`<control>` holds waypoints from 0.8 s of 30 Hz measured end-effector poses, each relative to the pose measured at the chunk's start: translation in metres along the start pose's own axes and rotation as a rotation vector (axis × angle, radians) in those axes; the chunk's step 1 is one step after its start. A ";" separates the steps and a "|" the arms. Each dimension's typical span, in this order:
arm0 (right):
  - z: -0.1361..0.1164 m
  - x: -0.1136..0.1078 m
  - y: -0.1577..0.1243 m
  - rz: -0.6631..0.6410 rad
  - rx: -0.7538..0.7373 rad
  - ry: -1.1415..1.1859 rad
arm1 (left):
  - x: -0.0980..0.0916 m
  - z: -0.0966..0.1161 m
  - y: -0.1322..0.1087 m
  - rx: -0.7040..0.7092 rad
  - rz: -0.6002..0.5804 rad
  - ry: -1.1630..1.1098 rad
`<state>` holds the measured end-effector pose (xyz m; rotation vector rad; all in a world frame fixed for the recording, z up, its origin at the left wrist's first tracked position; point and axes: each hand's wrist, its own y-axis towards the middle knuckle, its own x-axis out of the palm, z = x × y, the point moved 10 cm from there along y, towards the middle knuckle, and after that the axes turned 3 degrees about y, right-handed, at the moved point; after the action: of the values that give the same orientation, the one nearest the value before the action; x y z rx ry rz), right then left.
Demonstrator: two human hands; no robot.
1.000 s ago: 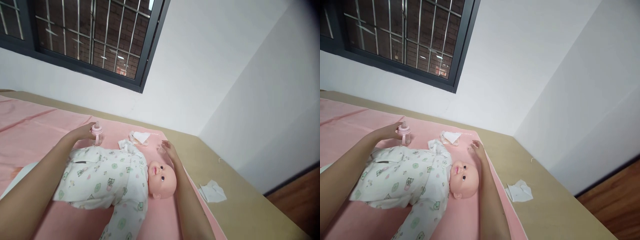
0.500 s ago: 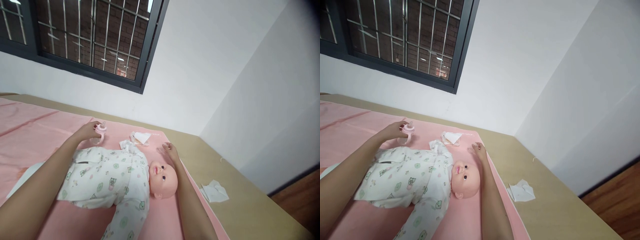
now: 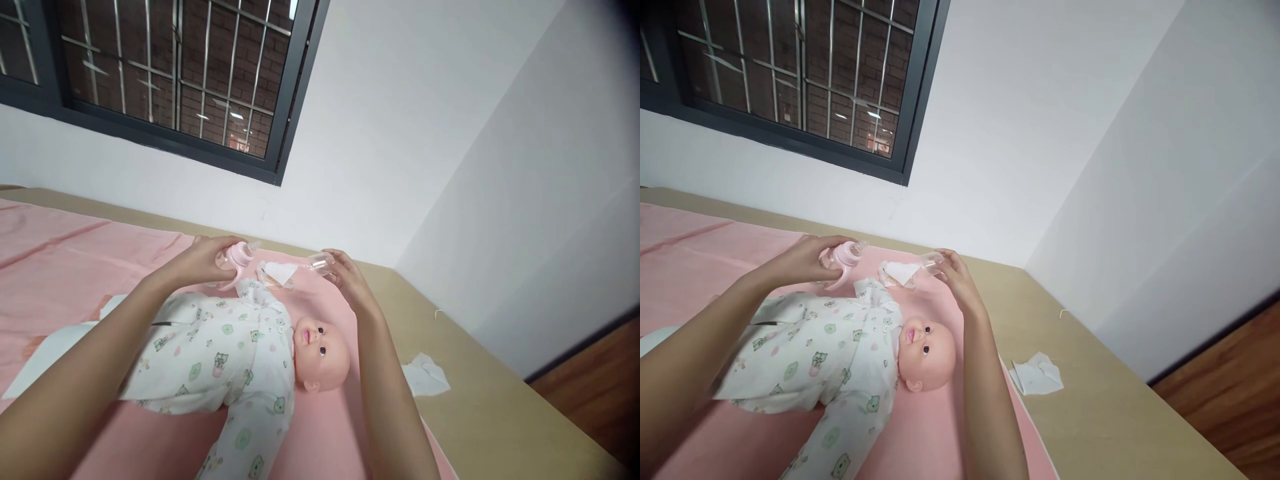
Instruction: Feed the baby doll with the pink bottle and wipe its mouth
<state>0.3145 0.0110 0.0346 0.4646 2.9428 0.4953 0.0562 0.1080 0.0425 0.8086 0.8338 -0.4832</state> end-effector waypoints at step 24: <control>-0.053 0.097 -0.046 -0.308 -0.187 -0.061 | 0.007 0.081 -0.024 0.292 -0.114 0.143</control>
<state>0.2012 -0.0154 0.0626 0.0040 2.8002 0.6901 0.0816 0.0294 0.0595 1.0775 0.9577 -0.6644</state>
